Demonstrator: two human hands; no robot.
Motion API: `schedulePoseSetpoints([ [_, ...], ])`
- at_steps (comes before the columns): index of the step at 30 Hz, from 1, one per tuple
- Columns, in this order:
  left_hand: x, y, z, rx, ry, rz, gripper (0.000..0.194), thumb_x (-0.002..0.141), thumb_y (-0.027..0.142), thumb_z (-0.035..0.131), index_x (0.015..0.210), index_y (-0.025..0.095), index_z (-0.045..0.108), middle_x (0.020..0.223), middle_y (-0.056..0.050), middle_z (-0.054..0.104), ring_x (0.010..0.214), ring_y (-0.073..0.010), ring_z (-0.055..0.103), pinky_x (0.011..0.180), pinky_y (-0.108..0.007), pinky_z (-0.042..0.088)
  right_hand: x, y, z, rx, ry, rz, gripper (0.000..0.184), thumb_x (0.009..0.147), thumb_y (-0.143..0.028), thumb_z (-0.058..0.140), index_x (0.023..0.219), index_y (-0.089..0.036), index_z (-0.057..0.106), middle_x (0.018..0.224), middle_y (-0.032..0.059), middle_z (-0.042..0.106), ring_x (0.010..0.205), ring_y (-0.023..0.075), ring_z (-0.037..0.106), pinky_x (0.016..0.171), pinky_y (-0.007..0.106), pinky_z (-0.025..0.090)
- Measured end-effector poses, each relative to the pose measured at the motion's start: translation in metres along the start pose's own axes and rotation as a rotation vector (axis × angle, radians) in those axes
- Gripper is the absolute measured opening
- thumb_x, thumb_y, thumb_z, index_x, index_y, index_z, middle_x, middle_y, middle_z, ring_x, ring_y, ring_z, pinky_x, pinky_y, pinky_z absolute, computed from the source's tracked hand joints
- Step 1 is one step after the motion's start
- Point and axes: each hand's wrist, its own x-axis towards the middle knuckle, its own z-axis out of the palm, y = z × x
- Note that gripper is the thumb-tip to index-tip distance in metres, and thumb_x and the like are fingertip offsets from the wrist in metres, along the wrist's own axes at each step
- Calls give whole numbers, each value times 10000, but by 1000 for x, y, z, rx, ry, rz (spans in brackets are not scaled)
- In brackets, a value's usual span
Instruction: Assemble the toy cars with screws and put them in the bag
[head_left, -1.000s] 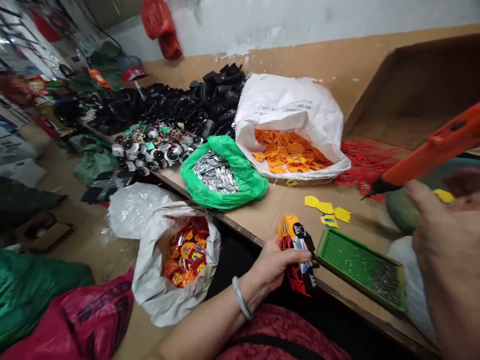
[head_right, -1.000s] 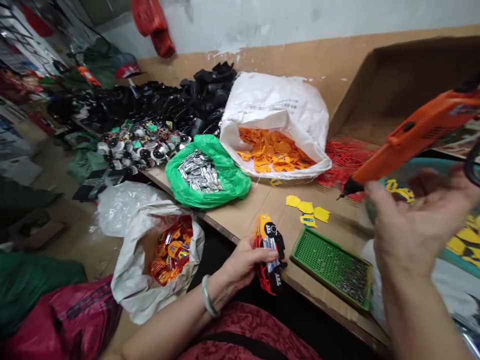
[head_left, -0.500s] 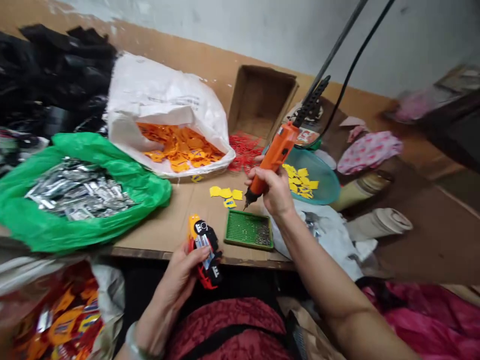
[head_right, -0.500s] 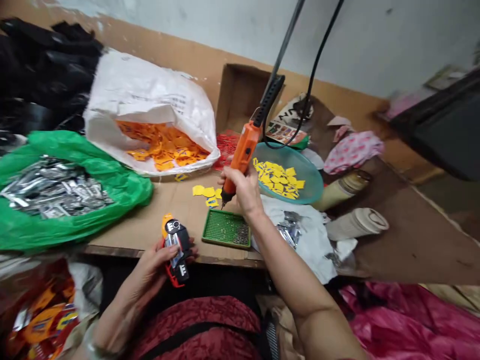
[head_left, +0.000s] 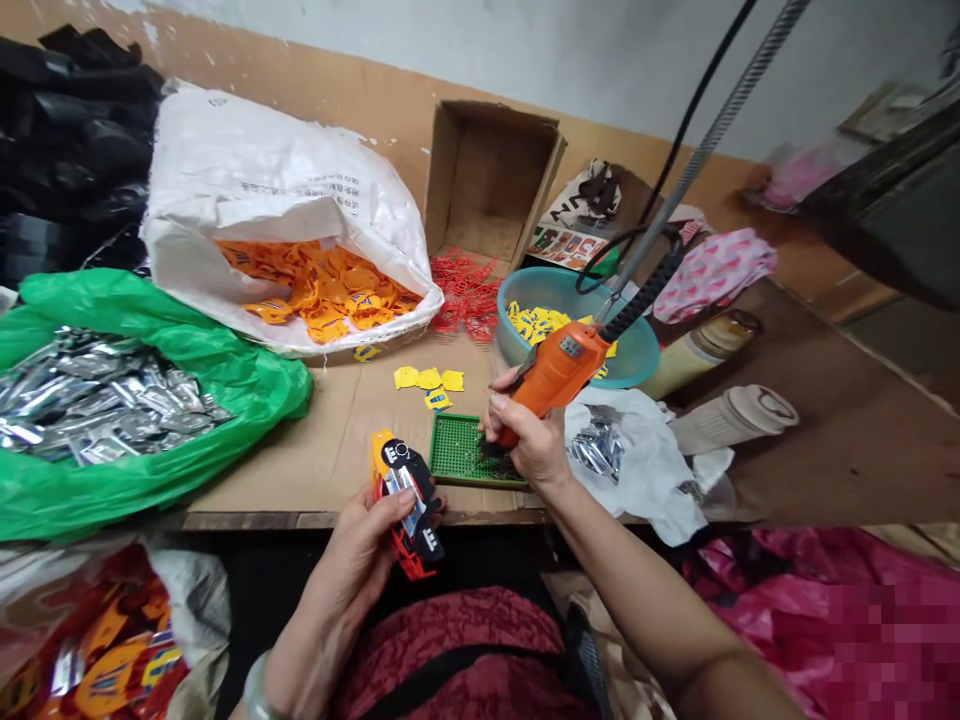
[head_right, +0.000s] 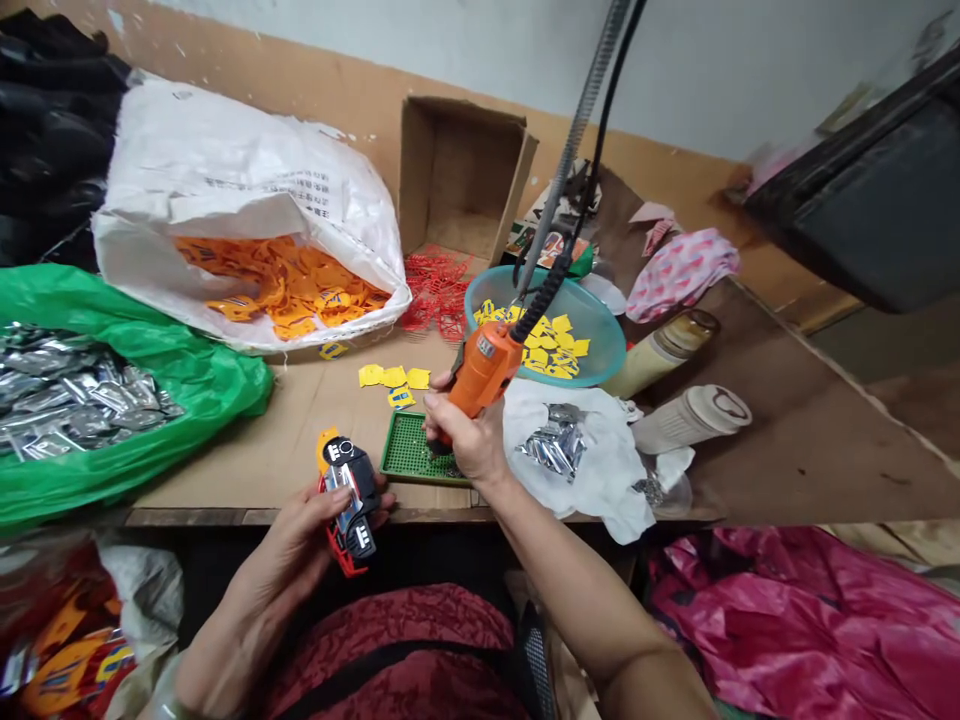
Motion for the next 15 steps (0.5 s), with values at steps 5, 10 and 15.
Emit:
schedulePoseSetpoints([
  [5,-1,0,1,3,2,-9,476,641,287,916,1026,100,707,1026,-140,785,871,-293,771,757,-340,635,1,7,-2,-19,4,17,254,819,-355,707,976,-226,556,533,-102,521,450,122,531,545,282,512],
  [10,-1,2,1,-2,9,-7,479,628,294,927,1011,105,708,966,-118,784,818,-268,763,772,-354,626,1,9,-3,-21,1,20,267,817,-359,721,977,-220,559,541,-95,531,445,119,533,538,278,519],
  [15,0,2,-7,6,-21,-34,482,635,300,929,1020,113,707,814,-69,751,717,-215,721,686,-309,600,-2,10,-2,-31,-8,17,255,823,-355,711,976,-224,555,548,-94,536,459,120,539,555,281,520],
])
